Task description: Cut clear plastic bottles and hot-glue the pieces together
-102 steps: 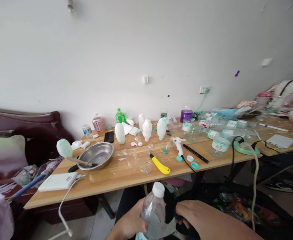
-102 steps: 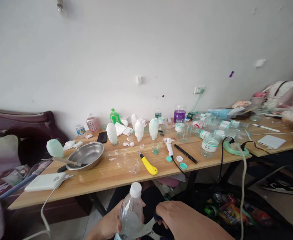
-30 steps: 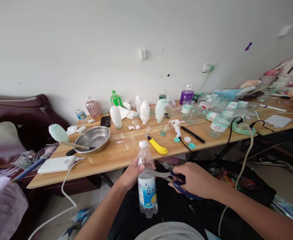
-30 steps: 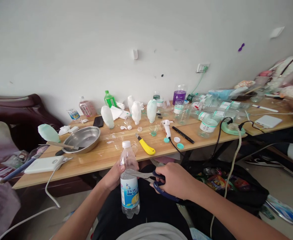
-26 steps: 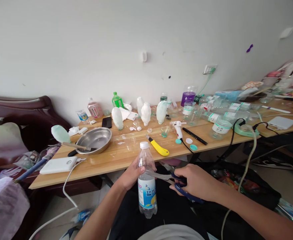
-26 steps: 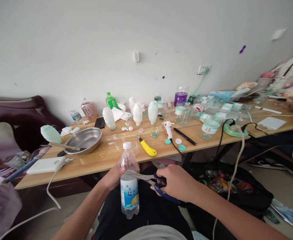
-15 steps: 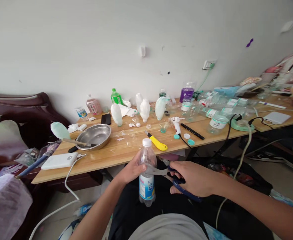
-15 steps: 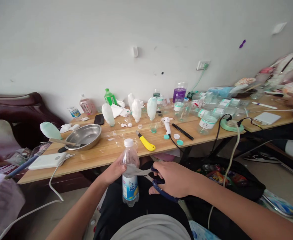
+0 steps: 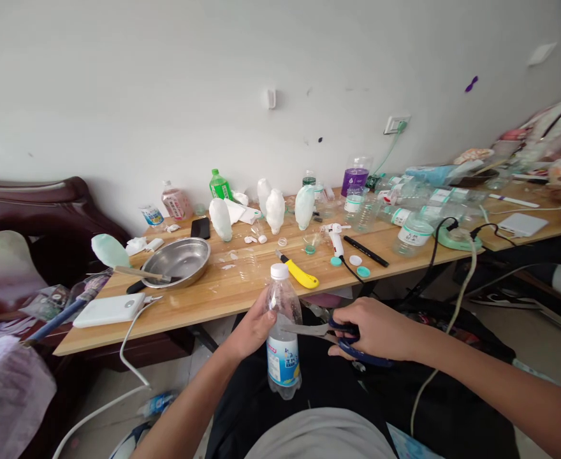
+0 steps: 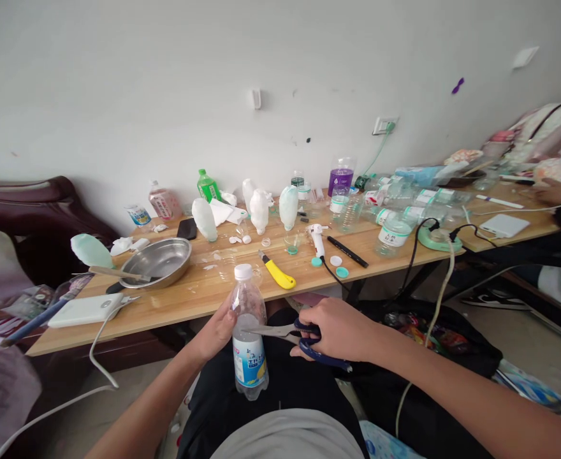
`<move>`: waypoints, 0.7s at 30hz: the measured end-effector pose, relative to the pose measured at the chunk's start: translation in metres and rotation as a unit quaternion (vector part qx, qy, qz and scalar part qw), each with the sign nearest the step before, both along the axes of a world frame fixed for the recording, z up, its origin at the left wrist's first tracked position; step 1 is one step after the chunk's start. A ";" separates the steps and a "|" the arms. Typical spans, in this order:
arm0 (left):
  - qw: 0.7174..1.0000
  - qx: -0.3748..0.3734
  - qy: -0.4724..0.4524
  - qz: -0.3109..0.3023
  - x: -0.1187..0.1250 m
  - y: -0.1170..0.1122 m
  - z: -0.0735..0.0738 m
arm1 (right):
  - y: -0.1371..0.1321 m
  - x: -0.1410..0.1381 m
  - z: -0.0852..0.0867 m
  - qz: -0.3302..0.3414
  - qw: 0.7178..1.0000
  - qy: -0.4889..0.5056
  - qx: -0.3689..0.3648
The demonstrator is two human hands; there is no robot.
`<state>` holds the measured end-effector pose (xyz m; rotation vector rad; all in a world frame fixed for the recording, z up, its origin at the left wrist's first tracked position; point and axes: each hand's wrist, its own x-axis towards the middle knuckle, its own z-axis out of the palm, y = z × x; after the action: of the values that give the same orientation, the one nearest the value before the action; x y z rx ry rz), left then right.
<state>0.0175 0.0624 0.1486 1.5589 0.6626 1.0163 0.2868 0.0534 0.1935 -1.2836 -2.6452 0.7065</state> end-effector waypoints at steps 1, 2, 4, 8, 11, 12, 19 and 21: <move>1.000 0.001 -0.001 -0.001 0.000 0.001 0.000 | 0.000 0.000 0.002 0.004 1.000 -0.001 -0.027; 1.000 0.001 0.000 -0.004 0.000 0.001 -0.002 | -0.001 0.000 0.005 0.008 0.999 -0.003 -0.052; 1.000 -0.004 0.005 -0.014 0.001 0.002 -0.006 | -0.004 0.000 0.009 0.013 0.997 -0.010 -0.076; 0.998 -0.031 0.005 -0.048 0.007 0.001 -0.016 | -0.008 -0.003 0.011 0.028 0.998 -0.022 -0.043; 0.996 -0.050 -0.014 -0.073 0.011 -0.001 -0.015 | -0.006 -0.003 0.005 0.032 0.999 -0.032 -0.015; 0.995 -0.053 -0.021 -0.083 0.012 -0.001 -0.013 | -0.005 -0.003 0.002 0.032 0.999 -0.036 -0.005; 0.990 -0.070 -0.053 -0.109 0.015 -0.003 -0.006 | -0.001 0.004 -0.012 0.017 0.998 -0.054 0.017; 0.990 -0.073 -0.057 -0.105 0.017 -0.003 -0.008 | -0.002 0.005 -0.010 0.014 0.998 -0.055 -0.011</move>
<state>0.0340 0.0590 0.1404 1.3996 0.4725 0.8724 0.2920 0.0511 0.1838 -1.3314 -2.7536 0.6893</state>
